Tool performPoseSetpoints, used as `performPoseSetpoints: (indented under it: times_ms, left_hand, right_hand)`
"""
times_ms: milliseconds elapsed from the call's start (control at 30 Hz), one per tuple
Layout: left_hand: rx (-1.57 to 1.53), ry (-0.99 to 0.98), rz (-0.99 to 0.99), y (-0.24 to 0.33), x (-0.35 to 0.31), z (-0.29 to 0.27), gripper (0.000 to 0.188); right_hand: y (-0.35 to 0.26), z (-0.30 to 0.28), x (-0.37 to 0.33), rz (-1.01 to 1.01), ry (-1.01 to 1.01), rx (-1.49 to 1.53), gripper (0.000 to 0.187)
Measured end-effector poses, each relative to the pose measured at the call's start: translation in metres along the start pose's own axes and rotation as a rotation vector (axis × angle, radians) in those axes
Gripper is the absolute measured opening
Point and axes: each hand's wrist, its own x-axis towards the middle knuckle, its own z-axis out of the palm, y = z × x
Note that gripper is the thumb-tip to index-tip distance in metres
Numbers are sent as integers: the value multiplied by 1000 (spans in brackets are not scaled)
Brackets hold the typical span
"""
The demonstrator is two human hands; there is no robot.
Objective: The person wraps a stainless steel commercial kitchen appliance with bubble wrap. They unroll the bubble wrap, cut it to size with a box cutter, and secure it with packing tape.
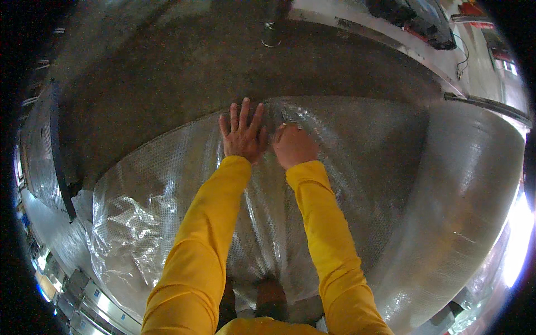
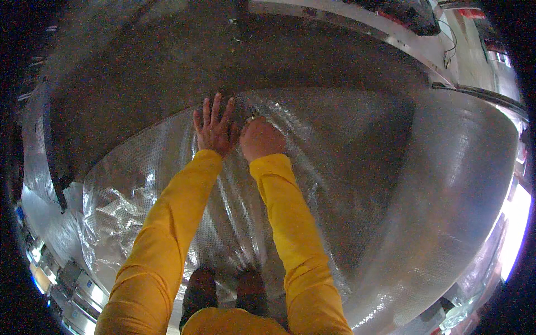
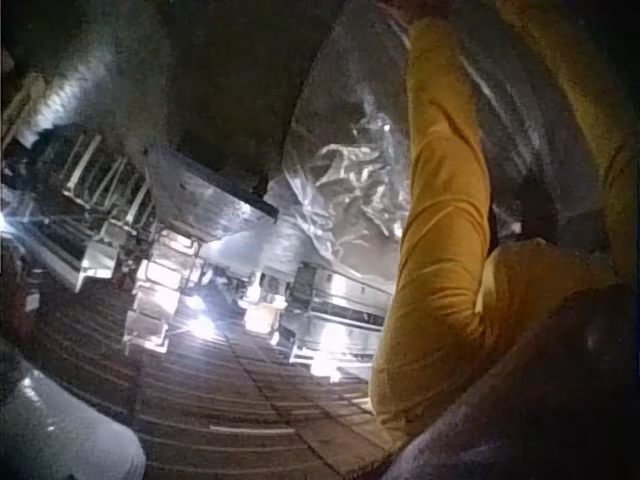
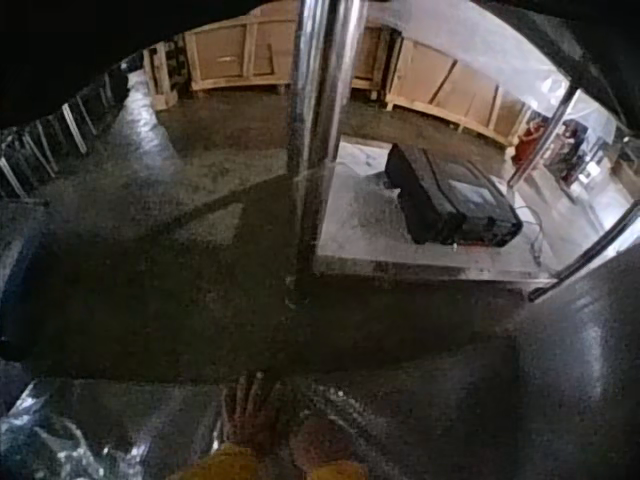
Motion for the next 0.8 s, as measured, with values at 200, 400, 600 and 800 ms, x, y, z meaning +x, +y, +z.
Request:
performPoseSetpoints:
  times_ms: [200,400,600,800]
  left_hand:
    - [-6,46,28,-1,-1,-4,62]
    - [56,41,28,-5,0,12,69]
    - [58,231,67,-3,0,21,54]
    - [184,130,11,17,-1,-12,66]
  right_hand:
    - [-13,0,-6,-57,36,-97,35]
    - [-12,20,36,-15,-101,-127,36]
    - [67,75,-78,15,-89,-178,36]
    - [155,155,-287,122,-332,-149,26]
